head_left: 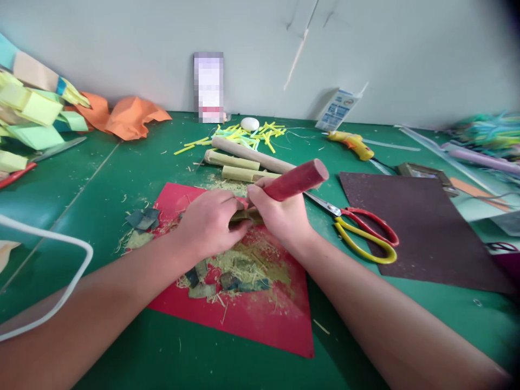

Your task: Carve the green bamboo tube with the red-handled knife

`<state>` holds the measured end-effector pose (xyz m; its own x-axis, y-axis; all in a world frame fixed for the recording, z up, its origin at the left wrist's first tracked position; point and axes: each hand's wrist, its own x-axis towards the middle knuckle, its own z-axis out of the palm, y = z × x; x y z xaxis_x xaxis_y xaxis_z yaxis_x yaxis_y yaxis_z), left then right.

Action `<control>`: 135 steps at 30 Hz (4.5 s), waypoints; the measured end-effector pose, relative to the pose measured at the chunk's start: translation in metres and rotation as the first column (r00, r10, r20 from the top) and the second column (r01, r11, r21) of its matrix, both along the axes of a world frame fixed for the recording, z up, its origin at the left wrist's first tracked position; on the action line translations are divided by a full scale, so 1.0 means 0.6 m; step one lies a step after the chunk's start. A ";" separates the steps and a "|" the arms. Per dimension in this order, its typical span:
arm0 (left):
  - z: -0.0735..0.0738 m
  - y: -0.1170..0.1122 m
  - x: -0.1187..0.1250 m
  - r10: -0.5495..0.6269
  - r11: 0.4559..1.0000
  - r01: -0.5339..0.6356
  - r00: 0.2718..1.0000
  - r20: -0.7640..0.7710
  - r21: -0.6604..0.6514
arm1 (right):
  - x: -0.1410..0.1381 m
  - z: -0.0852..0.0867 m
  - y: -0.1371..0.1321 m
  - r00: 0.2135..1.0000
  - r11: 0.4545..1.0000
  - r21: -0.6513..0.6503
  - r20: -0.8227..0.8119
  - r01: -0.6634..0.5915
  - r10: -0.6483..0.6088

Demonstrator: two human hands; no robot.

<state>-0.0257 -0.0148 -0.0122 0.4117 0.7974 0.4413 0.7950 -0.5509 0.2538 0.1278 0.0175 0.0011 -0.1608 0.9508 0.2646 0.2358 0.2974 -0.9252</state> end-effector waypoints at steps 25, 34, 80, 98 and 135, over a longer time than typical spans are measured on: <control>0.005 0.000 -0.008 0.071 0.993 -0.083 0.988 -0.137 -0.082 | -0.019 -0.008 0.023 0.983 0.998 -0.066 0.183 -0.012 0.024; 0.008 0.005 -0.002 0.081 0.984 -0.094 0.993 -0.089 -0.152 | -0.012 0.012 0.016 0.996 0.978 -0.188 0.007 -0.085 0.088; 0.010 0.015 -0.007 0.082 0.976 -0.092 0.995 -0.061 -0.195 | -0.019 -0.002 0.014 0.998 0.995 -0.096 0.051 -0.020 0.025; 0.007 0.010 -0.006 0.076 0.988 -0.088 0.992 -0.097 -0.125 | -0.016 -0.006 0.020 0.998 0.995 -0.100 0.056 0.017 -0.011; 0.005 0.020 -0.010 0.067 0.984 -0.083 0.992 -0.106 -0.159 | -0.018 -0.009 0.023 0.990 0.998 -0.061 0.143 -0.007 0.016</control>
<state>-0.0320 -0.0028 -0.0090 0.3836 0.8853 0.2627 0.8582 -0.4468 0.2526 0.1172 0.0310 -0.0041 -0.2042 0.9622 0.1803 0.3638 0.2455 -0.8985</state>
